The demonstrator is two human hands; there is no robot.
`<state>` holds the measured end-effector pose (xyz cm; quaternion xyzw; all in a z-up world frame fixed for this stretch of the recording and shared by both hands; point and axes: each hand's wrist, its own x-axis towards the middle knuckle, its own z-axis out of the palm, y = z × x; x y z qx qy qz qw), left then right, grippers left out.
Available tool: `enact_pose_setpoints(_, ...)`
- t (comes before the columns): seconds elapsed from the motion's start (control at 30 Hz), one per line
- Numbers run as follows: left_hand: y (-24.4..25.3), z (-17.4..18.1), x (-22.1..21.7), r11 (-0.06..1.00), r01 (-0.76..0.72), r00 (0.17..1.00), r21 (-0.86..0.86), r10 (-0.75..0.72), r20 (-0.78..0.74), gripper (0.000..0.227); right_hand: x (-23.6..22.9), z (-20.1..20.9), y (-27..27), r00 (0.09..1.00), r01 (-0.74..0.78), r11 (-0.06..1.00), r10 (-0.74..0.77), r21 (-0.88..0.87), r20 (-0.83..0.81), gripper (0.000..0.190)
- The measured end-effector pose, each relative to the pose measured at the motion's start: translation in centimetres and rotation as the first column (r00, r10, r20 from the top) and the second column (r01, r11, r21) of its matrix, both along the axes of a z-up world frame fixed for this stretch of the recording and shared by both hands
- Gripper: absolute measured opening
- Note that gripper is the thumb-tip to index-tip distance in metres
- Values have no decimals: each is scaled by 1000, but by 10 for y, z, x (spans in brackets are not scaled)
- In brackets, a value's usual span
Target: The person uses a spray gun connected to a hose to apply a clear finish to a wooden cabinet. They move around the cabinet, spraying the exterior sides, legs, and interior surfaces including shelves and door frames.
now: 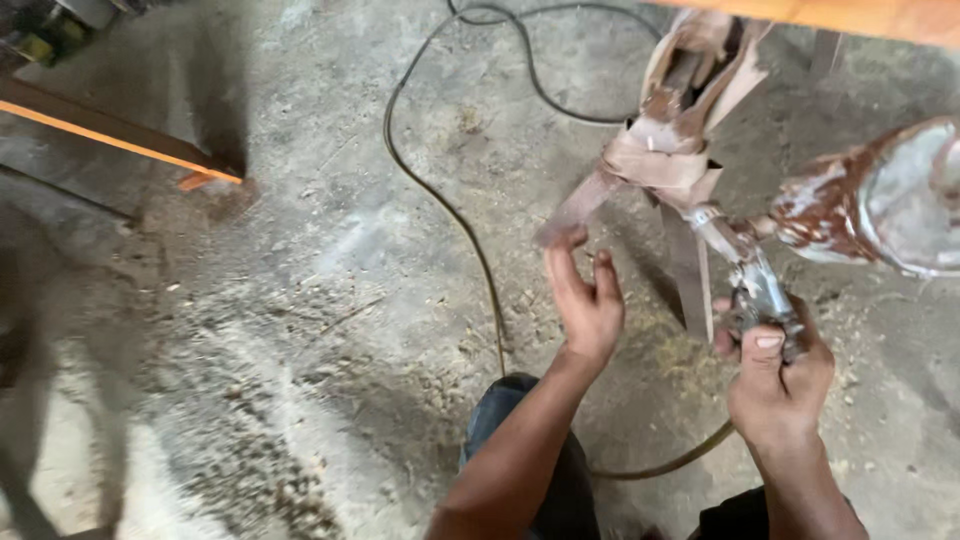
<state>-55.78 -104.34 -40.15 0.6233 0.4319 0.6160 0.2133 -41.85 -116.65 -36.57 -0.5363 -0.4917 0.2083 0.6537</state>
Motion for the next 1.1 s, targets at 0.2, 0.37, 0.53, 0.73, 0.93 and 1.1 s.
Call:
enact_pose_setpoints(0.2,-1,-36,-40,997,-11,996,-75,18,93,36,-50,-31,53,989,-121,976,133,179,-57,55)
enact_pose_setpoints(0.37,-10,-16,-69,994,-15,974,-109,39,222,38,-100,-20,106,969,-129,957,178,261,-173,50)
enact_pose_setpoints(0.53,-10,-7,-94,996,-82,953,-36,89,291,36,-140,-16,177,988,-151,952,157,266,-4,49)
enact_pose_setpoints(0.73,-7,-9,-98,997,-64,964,-38,72,258,37,-154,-22,217,993,-109,965,119,238,-27,47)
enact_pose_setpoints(0.93,-3,-13,-94,1000,4,977,26,-9,214,40,-118,-29,172,992,-82,955,106,286,-71,48)
enact_pose_setpoints(1.1,-4,-19,-81,996,86,974,12,-86,211,40,-98,-30,135,994,57,955,-27,291,-104,49)
